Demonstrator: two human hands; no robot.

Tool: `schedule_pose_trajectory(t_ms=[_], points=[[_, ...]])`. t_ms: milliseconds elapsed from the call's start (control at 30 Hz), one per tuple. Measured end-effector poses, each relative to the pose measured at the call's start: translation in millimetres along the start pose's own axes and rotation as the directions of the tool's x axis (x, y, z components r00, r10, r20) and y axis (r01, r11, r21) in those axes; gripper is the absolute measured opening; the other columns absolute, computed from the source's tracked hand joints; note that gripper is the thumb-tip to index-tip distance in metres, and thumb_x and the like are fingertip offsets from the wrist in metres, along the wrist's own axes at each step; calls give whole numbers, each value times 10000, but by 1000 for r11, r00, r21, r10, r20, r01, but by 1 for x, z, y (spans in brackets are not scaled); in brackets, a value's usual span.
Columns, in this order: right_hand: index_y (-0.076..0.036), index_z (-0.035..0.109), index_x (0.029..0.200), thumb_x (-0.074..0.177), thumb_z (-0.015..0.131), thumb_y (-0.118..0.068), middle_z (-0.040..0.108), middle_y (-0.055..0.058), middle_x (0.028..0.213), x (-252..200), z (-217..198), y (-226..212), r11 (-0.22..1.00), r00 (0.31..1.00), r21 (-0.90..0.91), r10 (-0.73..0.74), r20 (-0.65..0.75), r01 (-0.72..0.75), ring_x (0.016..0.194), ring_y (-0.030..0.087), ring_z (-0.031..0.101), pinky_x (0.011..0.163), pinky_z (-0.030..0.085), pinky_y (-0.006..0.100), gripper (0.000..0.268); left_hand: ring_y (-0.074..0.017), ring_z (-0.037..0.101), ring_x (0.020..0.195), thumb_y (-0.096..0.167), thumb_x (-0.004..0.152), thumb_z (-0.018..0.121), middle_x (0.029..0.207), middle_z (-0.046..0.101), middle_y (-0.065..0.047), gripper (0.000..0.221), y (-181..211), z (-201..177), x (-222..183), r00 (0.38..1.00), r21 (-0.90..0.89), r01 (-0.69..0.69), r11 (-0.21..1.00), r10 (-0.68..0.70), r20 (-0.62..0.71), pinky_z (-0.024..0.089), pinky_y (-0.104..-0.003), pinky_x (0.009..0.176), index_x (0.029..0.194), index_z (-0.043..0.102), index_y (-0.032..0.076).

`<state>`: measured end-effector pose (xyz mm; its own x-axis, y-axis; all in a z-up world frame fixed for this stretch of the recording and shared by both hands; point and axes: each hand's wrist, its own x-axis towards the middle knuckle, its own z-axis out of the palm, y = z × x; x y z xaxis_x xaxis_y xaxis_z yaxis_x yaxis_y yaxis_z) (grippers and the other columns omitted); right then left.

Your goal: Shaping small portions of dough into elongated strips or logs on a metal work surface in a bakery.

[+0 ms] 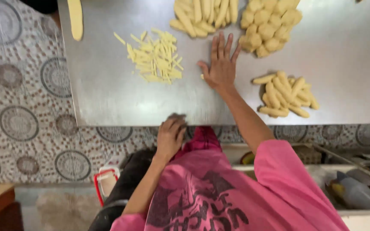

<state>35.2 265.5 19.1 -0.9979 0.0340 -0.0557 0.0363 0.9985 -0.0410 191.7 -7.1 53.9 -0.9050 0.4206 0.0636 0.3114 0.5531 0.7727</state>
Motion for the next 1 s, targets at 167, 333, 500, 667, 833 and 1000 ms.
schedule_pose_trajectory(t_ms=[167,333,500,667,833,1000], points=[[61,285,1603,1008,391,-534,272,293,1662,-178,4,-40,978,993,173,-116,-21,118,1537,530,144,1216,56,695,849,-476,351,1450,371,980,635,1531,415,-305,767,54,42,25,991,-81,-126,989,129,39,226,-599,1204,1554,347,-49],[5,207,1643,971,395,-580,218,242,1699,-200,17,0,966,991,231,-132,39,119,1561,486,121,1232,42,659,911,-446,144,1563,577,1055,365,1661,255,-293,871,51,93,55,917,225,-153,962,53,396,-25,-705,1225,1627,169,-50],[48,233,1629,779,499,-390,187,256,1697,-51,13,48,981,990,129,-139,-37,143,1546,510,89,1222,38,695,993,-392,-66,1586,723,989,341,1726,39,-238,1016,37,87,208,917,495,11,869,-206,342,-149,-801,1154,1648,92,-8],[67,274,1600,641,625,-420,251,267,1679,-141,-35,21,981,983,164,-126,132,104,1544,513,150,1218,92,715,1131,-396,62,1586,546,1017,433,1707,121,-244,869,66,51,124,886,420,-167,892,-51,460,-92,-770,1191,1624,179,-21],[-58,381,1586,762,808,-480,420,181,1607,-180,-55,34,936,984,326,-166,68,135,1486,483,323,1120,71,840,1020,-378,480,1415,404,805,768,1415,607,-204,824,53,90,69,935,357,-228,906,101,341,112,-798,1138,1485,491,31],[-46,618,1424,935,781,-324,655,141,1356,-29,-31,161,953,879,259,-16,-476,157,1253,371,621,1169,365,574,585,-258,653,939,313,826,737,983,603,-7,207,17,129,110,828,59,-55,997,13,561,530,-429,800,979,715,176]])
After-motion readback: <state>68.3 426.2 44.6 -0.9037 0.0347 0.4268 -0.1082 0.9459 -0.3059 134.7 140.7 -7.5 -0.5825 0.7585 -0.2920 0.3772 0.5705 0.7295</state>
